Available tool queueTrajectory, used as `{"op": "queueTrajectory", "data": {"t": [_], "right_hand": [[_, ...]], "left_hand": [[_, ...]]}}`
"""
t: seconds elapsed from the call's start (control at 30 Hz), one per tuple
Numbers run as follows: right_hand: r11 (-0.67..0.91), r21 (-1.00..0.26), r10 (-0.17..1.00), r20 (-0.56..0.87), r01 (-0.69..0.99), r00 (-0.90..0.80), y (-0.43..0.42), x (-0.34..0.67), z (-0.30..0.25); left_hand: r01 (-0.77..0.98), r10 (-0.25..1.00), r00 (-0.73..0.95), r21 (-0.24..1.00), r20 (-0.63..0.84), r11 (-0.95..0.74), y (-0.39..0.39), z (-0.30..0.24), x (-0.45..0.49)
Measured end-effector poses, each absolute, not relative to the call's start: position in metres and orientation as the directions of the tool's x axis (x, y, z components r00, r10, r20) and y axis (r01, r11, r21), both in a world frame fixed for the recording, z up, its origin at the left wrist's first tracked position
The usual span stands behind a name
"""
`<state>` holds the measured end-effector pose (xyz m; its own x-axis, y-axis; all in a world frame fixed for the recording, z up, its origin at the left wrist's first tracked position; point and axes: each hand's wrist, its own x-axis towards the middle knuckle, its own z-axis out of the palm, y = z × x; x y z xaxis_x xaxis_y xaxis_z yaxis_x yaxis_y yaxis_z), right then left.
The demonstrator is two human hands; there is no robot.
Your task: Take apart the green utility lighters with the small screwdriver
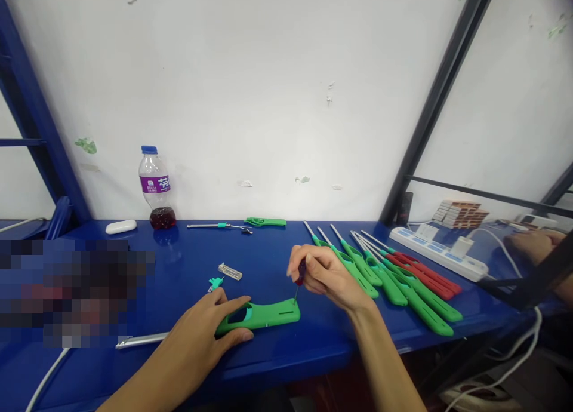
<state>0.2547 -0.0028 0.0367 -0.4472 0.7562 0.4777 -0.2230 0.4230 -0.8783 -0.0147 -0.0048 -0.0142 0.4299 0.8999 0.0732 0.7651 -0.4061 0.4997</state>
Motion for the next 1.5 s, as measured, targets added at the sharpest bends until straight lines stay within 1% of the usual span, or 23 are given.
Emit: {"op": "queueTrajectory", "data": {"t": [0.17, 0.3, 0.43, 0.53, 0.6, 0.67, 0.77, 0.97, 1.1, 1.17, 1.23, 1.3, 1.4, 1.5], "right_hand": [[0.455, -0.873, 0.781, 0.486, -0.177, -0.392, -0.002, 0.250, 0.034], [0.500, -0.863, 0.800, 0.495, -0.079, -0.339, -0.001, 0.250, 0.035], [0.517, -0.854, 0.846, 0.501, 0.053, -0.180, 0.003, 0.249, 0.036], [0.576, -0.787, 0.810, 0.585, 0.221, -0.025, 0.006, 0.246, 0.035], [0.575, -0.752, 0.788, 0.615, 0.322, 0.029, 0.006, 0.243, 0.033], [0.559, -0.740, 0.796, 0.605, 0.376, 0.009, 0.006, 0.241, 0.032], [0.564, -0.721, 0.801, 0.596, 0.403, -0.054, 0.005, 0.239, 0.032], [0.534, -0.774, 0.843, 0.521, 0.341, -0.138, 0.005, 0.240, 0.031], [0.482, -0.806, 0.871, 0.482, 0.343, -0.091, 0.005, 0.241, 0.030], [0.482, -0.820, 0.872, 0.484, 0.309, -0.074, 0.005, 0.243, 0.031], [0.507, -0.834, 0.862, 0.493, 0.217, -0.118, 0.005, 0.245, 0.033], [0.513, -0.853, 0.849, 0.488, 0.093, -0.205, 0.003, 0.247, 0.035], [0.468, -0.881, 0.838, 0.465, -0.063, -0.285, 0.000, 0.249, 0.038], [0.446, -0.880, 0.817, 0.474, -0.160, -0.329, -0.002, 0.252, 0.039]], "left_hand": [[0.775, 0.901, 0.431, 0.488, 0.057, -0.402, -0.005, -0.014, -0.016], [0.768, 0.897, 0.436, 0.488, 0.075, -0.414, -0.003, -0.014, -0.014], [0.752, 0.890, 0.447, 0.500, 0.089, -0.428, -0.003, -0.014, -0.015], [0.752, 0.892, 0.442, 0.503, 0.093, -0.425, -0.003, -0.015, -0.015], [0.746, 0.890, 0.442, 0.506, 0.108, -0.432, -0.002, -0.016, -0.015], [0.737, 0.887, 0.442, 0.510, 0.133, -0.444, -0.002, -0.017, -0.016], [0.745, 0.892, 0.432, 0.505, 0.134, -0.436, -0.003, -0.015, -0.015], [0.767, 0.898, 0.431, 0.489, 0.089, -0.417, -0.005, -0.011, -0.013], [0.765, 0.894, 0.437, 0.482, 0.098, -0.427, -0.003, -0.013, -0.014], [0.762, 0.889, 0.446, 0.479, 0.101, -0.437, -0.002, -0.015, -0.014], [0.761, 0.887, 0.449, 0.473, 0.108, -0.444, -0.002, -0.016, -0.015], [0.766, 0.888, 0.445, 0.467, 0.112, -0.443, -0.003, -0.015, -0.015], [0.768, 0.891, 0.438, 0.466, 0.117, -0.439, -0.004, -0.013, -0.014], [0.763, 0.890, 0.439, 0.473, 0.122, -0.441, -0.006, -0.011, -0.013]]}}
